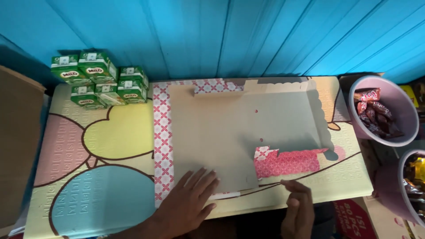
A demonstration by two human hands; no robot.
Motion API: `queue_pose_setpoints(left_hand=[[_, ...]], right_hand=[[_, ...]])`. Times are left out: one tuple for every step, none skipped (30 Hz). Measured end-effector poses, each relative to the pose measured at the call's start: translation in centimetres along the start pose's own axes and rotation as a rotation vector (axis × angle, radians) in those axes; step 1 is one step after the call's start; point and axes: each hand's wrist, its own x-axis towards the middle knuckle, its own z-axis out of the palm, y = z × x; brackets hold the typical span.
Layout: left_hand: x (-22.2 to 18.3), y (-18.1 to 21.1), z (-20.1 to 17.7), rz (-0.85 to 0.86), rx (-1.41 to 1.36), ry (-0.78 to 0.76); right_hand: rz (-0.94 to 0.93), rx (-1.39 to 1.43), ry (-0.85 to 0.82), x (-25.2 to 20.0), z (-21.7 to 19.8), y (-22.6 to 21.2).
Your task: The person folds and assembles a flat cardboard gift box on a table, pressing the side panels and flaps into shape and creasing the edges by hand. They reposition the box and press the bottom and walls to form it, with snack bowls and drink boxes nearby on the table.
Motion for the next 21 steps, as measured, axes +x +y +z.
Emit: queue_pose_setpoints(left_hand=[[0.1,-0.2,0.3,-0.013,0.045,0.005],[0.2,-0.3,0.4,-0.013,0.046,0.002],[0.4,-0.4,0.4,-0.027,0.064,0.005],[0.5,-0.4,0.5,-0.043,0.081,0.009],[0.7,-0.4,0.2,-0.043,0.081,0.007],[1.0,-0.4,0.0,-0.035,0.061,0.025],[1.4,-0.4,-0.3,-0.028,0.041,0.044],[1.5,-0.5,-0.3,-0.025,0.039,0.042],[1.6,-0.7,-0.3,-0.035,0.047,0.024],[1.6,-0.7,-0.2,-0.048,0.052,0.006],[1.7,-0.7,-0.1,-0.049,0.048,0.004],[1.8,-0.8,-0.1,-0.04,0.046,0.022],[1.9,-0.9,-0.1,-0.032,0.043,0.04],[2.1,-0.9,-0.2,-0.036,0.037,0.037],[2.2,-0.8,-0.4,-0.028,0.011,0.083],[2.5,-0.9,-0.6,-0.017,-0.012,0.131],[2.6,-0.9,-0.7,-0.018,-0.014,0.131],[2.7,-1.0,-0.9,-0.009,-0.021,0.136],[2.8,-1.0,-1.1,0.0,-0.028,0.141],[2.8,-1.0,-1.1,0.0,-0.029,0.141],[2.9,-1.0,-1.1,-0.007,-0.03,0.14]], right_hand=[[0.009,0.056,-0.008,-0.4,0.3,0.3],[0.012,0.058,-0.007,-0.5,0.3,0.9],[-0.023,0.048,-0.058,-0.6,0.3,1.4],[-0.059,0.038,-0.111,-0.7,0.2,1.9],[-0.057,0.039,-0.111,-0.5,0.4,1.4],[-0.04,-0.004,-0.135,-0.3,0.5,1.0],[-0.023,-0.048,-0.158,-0.1,0.5,0.6],[-0.021,-0.049,-0.157,0.2,0.7,0.6],[-0.081,-0.112,-0.202,0.5,0.9,0.6],[-0.141,-0.175,-0.252,0.7,1.1,0.7],[-0.138,-0.176,-0.254,1.0,1.2,0.1],[-0.135,-0.186,-0.286,1.3,1.4,-0.4],[-0.131,-0.196,-0.317,1.7,1.7,-0.9],[-0.127,-0.198,-0.324,1.7,1.9,-1.1],[-0.179,-0.205,-0.327,1.7,2.0,-1.3],[-0.234,-0.21,-0.327,1.9,2.3,-1.4],[-0.233,-0.212,-0.329,2.0,2.5,-1.6],[-0.233,-0.228,-0.338,2.1,2.7,-1.8],[-0.232,-0.244,-0.346,2.2,2.8,-2.0],[-0.232,-0.243,-0.347,2.4,3.2,-2.2],[-0.265,-0.274,-0.326,2.6,3.5,-2.5]])
